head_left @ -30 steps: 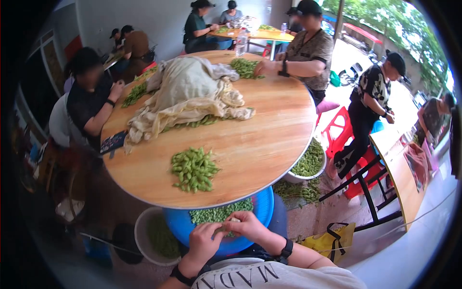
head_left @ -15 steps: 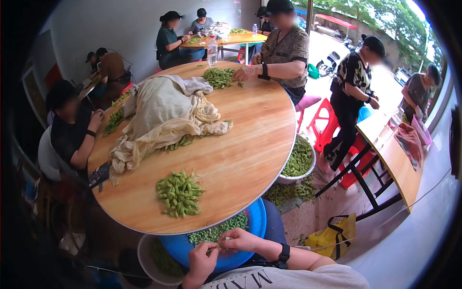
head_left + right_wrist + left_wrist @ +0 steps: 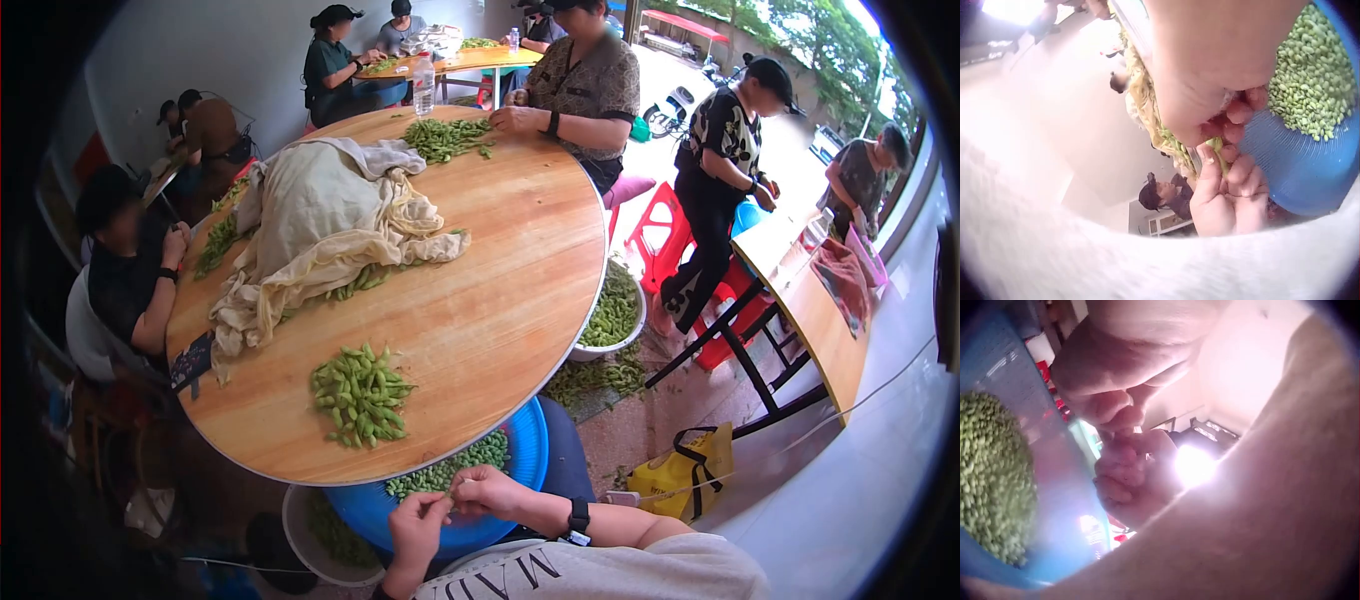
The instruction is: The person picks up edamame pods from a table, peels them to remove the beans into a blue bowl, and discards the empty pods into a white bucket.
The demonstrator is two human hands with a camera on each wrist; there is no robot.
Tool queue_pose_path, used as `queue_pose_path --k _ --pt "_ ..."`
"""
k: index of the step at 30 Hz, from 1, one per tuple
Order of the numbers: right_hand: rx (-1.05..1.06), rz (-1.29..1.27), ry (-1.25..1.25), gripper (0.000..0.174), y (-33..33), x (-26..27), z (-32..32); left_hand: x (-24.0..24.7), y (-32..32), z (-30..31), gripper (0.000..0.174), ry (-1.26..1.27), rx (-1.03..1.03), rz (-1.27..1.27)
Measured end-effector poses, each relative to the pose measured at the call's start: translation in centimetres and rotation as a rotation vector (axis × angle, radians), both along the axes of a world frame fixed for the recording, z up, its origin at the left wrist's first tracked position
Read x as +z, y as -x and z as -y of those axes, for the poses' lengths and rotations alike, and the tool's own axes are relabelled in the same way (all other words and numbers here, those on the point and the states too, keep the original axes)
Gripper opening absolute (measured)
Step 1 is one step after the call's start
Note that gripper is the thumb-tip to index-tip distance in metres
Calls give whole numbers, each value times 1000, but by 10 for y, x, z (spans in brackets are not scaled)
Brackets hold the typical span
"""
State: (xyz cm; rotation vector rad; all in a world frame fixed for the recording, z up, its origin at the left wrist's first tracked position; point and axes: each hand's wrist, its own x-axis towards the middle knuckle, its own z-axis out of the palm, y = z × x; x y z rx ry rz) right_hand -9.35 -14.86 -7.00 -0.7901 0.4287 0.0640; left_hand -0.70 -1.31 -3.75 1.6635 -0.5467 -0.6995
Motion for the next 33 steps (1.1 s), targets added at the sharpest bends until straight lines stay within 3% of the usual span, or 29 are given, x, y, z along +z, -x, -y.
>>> queue_pose_path --k 2,4,6,7,12,15,18,19,21,22,23,24,26,29,33 --pt "-27 83 456 10 1 5 -2 6 -8 -1 10 65 65 -466" --pt "-4 131 749 13 1 12 -4 4 -13 -3 7 32 85 -556" --pt "65 -52 713 17 -3 42 1 7 -14 -6 5 56 110 -541" --pt "52 -32 612 21 -6 46 -1 5 -14 -8 6 90 127 -554" --pt "79 26 650 20 -12 46 -12 1 -15 -17 5 195 96 -743" --pt "132 32 596 14 -13 52 -12 10 -17 -26 6 189 57 -675" --pt "164 -35 943 11 -15 56 -12 10 -25 -51 8 50 139 -276" --pt "85 132 1223 13 -15 49 -11 9 -33 -65 10 -31 217 -129" --pt "252 192 1437 13 -11 57 2 -7 -53 -101 11 -136 302 352" --pt "339 218 1545 13 -10 67 9 9 -61 -115 17 -400 262 449" --pt "351 236 1487 11 -14 86 17 17 -68 -129 29 -685 226 426" --pt "238 257 1419 7 -21 105 26 12 -71 -143 42 -818 215 689" --pt "32 119 1476 14 -50 123 52 1 -79 -154 46 -904 266 1012" --pt "-169 82 1790 19 -123 118 104 32 -81 -120 40 -381 299 248" --pt "122 226 1927 20 -170 89 138 45 -74 -76 24 -6 81 6"
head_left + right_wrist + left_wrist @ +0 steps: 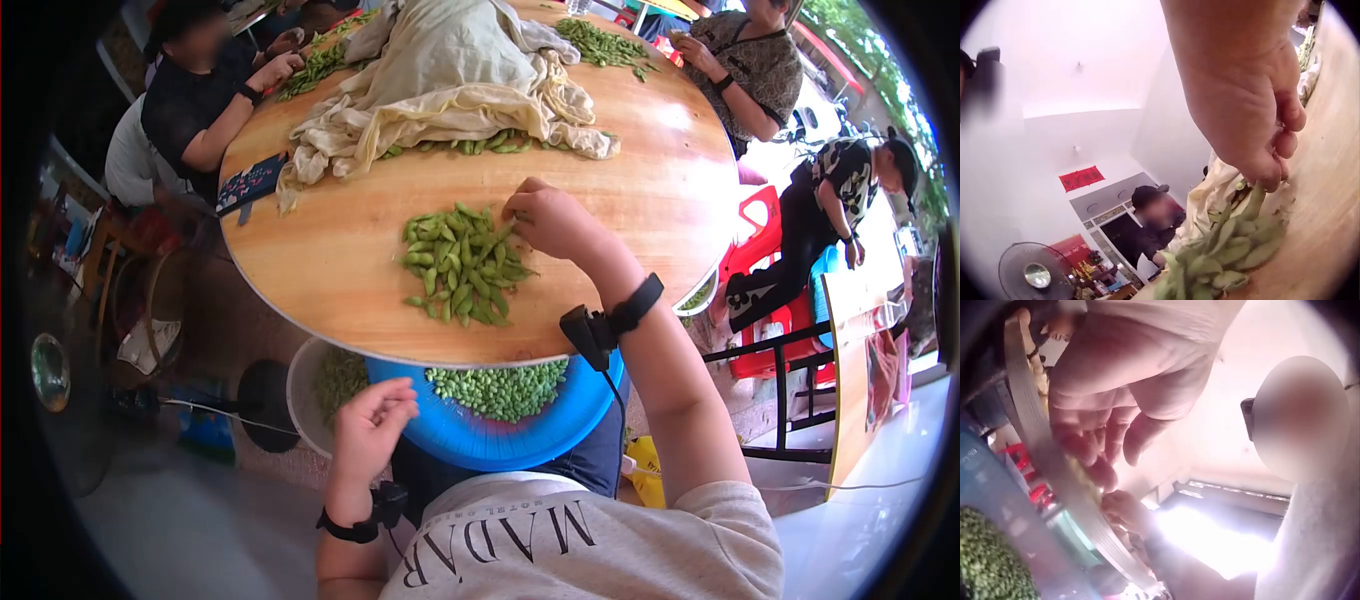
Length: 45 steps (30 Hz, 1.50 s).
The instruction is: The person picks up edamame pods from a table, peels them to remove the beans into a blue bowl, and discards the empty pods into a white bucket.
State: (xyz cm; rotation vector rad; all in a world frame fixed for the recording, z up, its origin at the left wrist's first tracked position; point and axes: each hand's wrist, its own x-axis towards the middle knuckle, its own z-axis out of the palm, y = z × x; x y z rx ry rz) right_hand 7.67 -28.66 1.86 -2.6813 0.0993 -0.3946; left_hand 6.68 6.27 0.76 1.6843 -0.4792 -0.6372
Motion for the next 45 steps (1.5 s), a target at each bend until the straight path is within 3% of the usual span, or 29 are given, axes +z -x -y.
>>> queue_pose_path --k 5,11,16,20,24,27,30,39,45 --pt "-160 -183 -223 16 23 28 2 22 1 48 21 137 -142 -120" --pt "-232 -185 -928 19 61 42 -29 36 14 122 23 349 -48 -302" --pt "-87 -228 -1450 19 92 29 -73 30 12 142 23 445 32 -377" --pt "-162 -189 -1220 23 121 34 -87 34 22 124 21 431 10 -267" --pt "-113 -89 -1276 31 140 26 -96 27 32 102 22 156 -35 88" --pt "-4 -149 -1410 34 146 25 -105 28 40 94 25 153 -153 417" --pt "93 -166 -1455 39 149 17 -112 28 48 91 25 180 -156 564" --pt "48 -191 -1420 36 152 17 -125 31 58 83 20 61 -154 835" --pt "-19 -125 -1296 29 153 10 -132 24 64 83 16 55 -107 792"
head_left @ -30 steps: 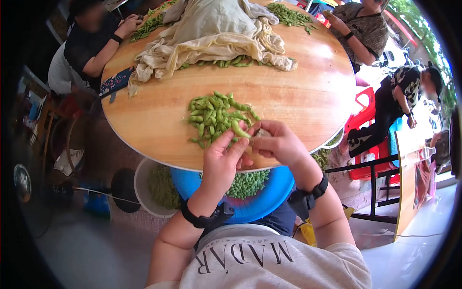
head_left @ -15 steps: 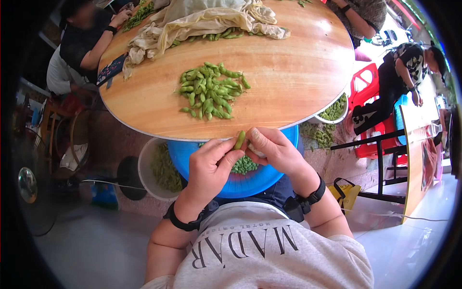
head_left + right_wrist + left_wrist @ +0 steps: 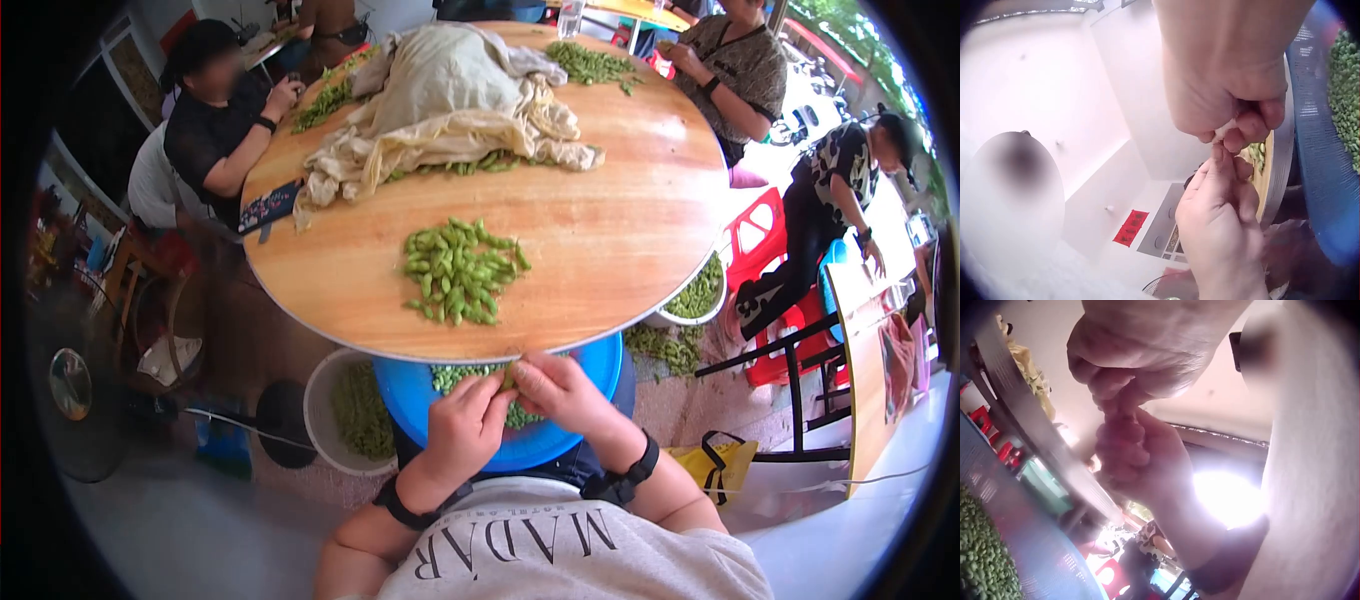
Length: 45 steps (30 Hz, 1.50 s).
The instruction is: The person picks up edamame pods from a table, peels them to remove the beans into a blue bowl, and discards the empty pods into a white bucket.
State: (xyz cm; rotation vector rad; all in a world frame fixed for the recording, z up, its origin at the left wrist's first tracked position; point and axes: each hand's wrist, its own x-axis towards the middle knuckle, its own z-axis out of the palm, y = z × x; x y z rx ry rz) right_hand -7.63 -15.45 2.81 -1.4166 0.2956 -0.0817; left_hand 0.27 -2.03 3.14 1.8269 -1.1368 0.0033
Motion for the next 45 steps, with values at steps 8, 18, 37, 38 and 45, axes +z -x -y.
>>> queue_pose_path --k 8,18,37,38,45 --pt "-130 126 108 25 5 -12 -6 -24 14 13 12 144 85 -83" --pt "11 164 410 37 36 -41 10 -29 6 5 20 -208 -112 -994" --pt "138 149 -191 20 45 -77 19 -9 6 16 22 -558 -237 -874" --pt "185 154 -260 19 47 -78 20 -6 9 15 22 -578 -246 -844" --pt "195 136 -589 16 42 -99 6 -24 11 3 21 -563 -298 -708"
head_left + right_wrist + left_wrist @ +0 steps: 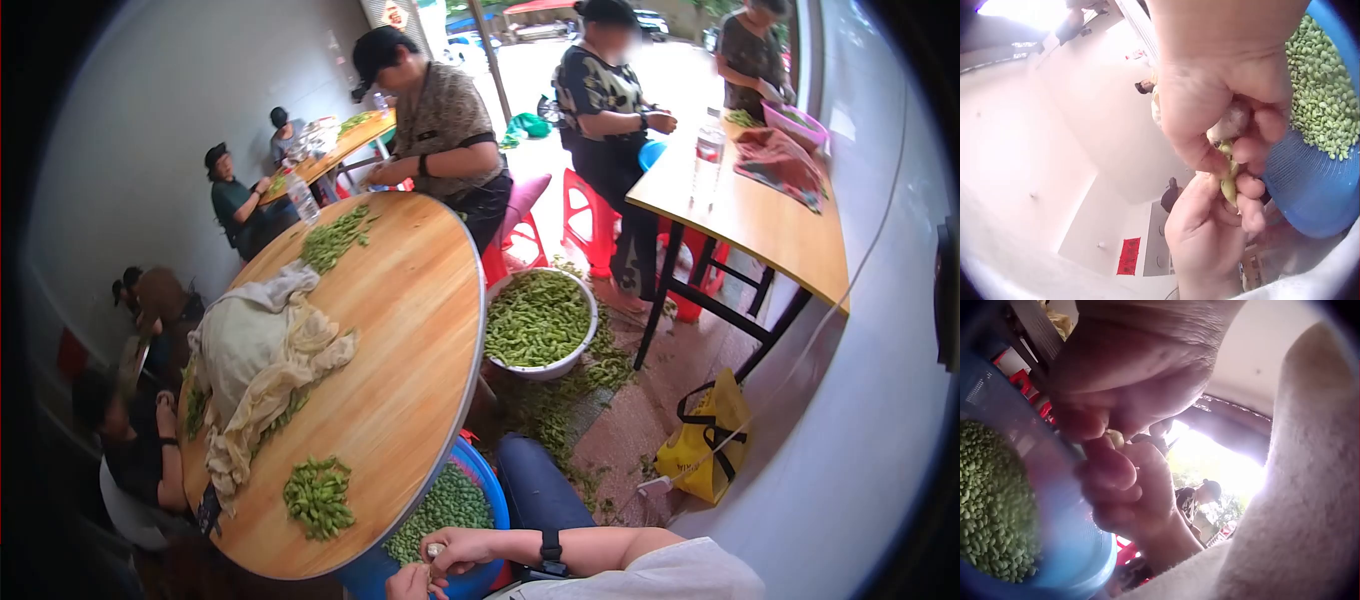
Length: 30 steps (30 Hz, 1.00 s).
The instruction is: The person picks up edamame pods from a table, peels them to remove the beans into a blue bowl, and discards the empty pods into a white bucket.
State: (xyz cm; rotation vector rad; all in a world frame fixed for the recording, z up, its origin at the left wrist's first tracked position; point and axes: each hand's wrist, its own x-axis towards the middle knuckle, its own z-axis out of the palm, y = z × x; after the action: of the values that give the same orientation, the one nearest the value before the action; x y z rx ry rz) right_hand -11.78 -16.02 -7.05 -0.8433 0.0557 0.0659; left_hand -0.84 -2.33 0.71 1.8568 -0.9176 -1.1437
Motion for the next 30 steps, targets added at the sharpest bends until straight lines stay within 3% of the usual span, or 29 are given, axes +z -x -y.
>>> queue_pose_path --k 6,9,10,13,16,19,22,25,29,30 --pt "-69 -72 325 15 -16 8 -7 -39 -19 -18 21 38 38 26" --pt "-218 -81 785 18 -28 0 -10 -49 -18 -22 20 179 46 217" --pt "-201 -122 878 22 -31 2 -9 -47 -16 -23 17 152 136 174" --pt "-151 -262 771 23 -32 28 -9 -76 -22 -36 13 162 242 355" --pt "-138 -263 917 21 -43 25 -8 -71 -23 -40 14 326 189 586" --pt "-111 -264 927 20 -46 35 -11 -76 -31 -47 15 148 303 103" --pt "-124 -268 819 21 -48 24 -14 -56 -29 -47 17 60 343 -1" --pt "-212 -155 1255 22 -49 -13 -4 -65 -35 -52 17 55 367 -113" --pt "-294 -27 1282 23 -46 -27 0 -69 -34 -48 17 130 400 -158" --pt "-224 -147 1267 26 -45 -18 0 -70 -33 -47 17 144 413 -166"
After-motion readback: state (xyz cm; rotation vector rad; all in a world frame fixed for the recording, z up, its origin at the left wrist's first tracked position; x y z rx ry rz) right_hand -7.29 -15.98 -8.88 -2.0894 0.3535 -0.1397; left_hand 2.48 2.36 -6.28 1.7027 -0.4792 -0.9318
